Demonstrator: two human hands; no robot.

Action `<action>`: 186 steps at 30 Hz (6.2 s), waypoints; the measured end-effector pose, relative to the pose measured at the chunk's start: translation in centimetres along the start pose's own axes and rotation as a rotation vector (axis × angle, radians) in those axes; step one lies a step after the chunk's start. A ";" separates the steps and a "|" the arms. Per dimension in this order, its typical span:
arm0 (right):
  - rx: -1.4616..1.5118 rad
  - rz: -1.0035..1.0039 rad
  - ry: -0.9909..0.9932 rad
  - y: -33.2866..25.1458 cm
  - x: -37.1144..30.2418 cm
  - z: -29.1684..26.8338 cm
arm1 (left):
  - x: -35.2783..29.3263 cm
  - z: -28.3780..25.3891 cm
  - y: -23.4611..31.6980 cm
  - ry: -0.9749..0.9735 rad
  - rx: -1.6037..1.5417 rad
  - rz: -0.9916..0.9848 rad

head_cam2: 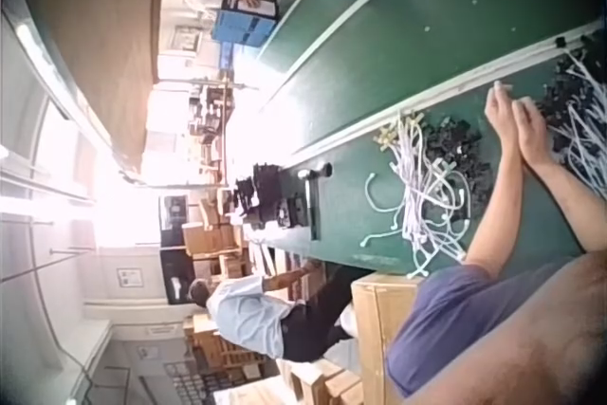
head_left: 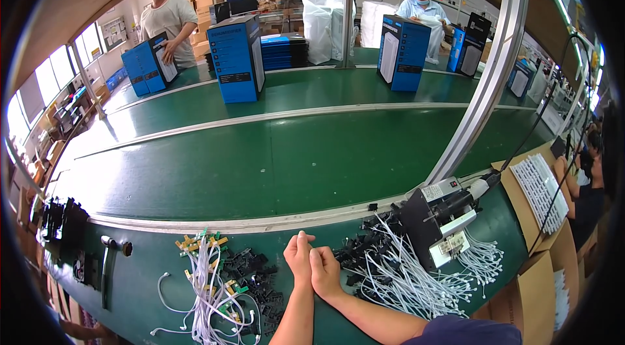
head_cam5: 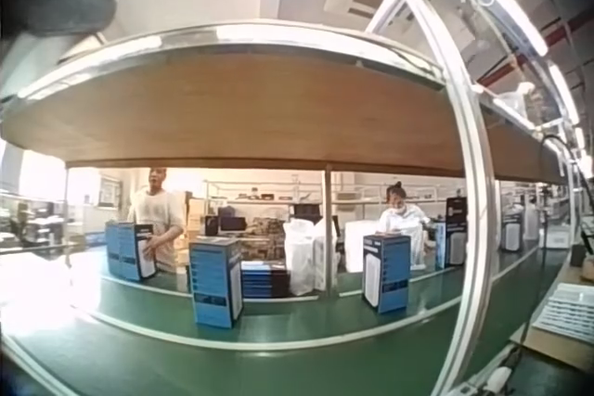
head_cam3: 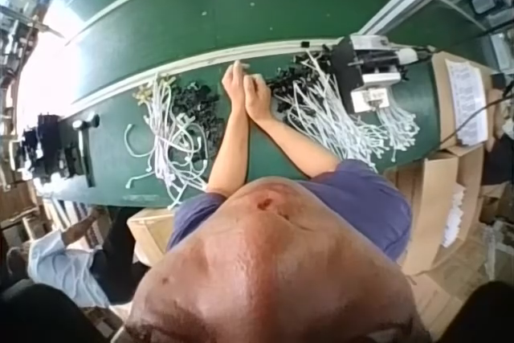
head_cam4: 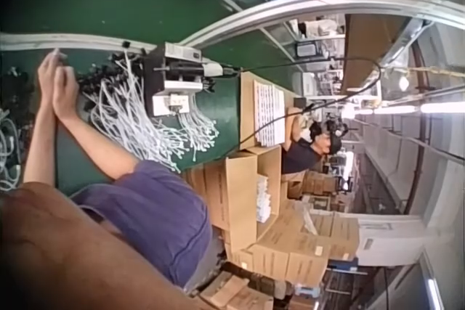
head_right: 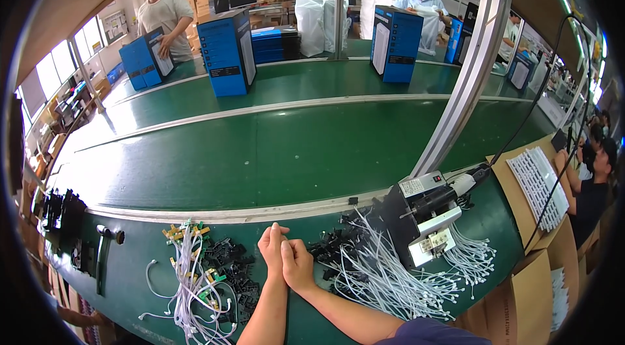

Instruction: Assembling and organizing wire harnesses at a factory workstation.

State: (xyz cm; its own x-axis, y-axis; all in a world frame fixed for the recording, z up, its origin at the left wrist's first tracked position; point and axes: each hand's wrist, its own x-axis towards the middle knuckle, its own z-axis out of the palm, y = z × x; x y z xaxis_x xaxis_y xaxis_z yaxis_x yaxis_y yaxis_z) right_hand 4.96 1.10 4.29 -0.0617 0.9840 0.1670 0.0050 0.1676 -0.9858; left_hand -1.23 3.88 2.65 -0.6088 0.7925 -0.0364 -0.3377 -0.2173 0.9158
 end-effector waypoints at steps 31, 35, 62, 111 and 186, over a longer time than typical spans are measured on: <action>0.012 -0.050 0.030 0.6 0.1 0.0 | -0.3 0.3 0.2 0.014 0.058 0.001; -0.008 -0.025 0.019 0.4 -0.5 0.4 | -0.4 -0.5 0.3 0.032 0.078 -0.003; 0.115 -0.446 0.127 -0.5 -0.3 0.0 | 0.2 -2.1 -0.6 -0.277 0.017 0.296; -0.362 -0.417 0.351 -1.5 0.0 -0.5 | 2.8 -7.5 -4.9 -0.276 -0.145 0.148; -0.143 -0.298 0.188 6.2 -0.7 5.4 | -5.4 3.0 1.9 0.079 0.562 0.749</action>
State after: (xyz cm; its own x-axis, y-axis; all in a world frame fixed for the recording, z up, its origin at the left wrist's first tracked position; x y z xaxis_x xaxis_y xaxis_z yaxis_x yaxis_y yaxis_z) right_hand -0.32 1.11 -2.00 0.1031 0.8824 0.4590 0.1542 0.4417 -0.8838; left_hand 3.55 0.87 5.79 -0.5809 0.5126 0.6323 0.5454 -0.3315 0.7699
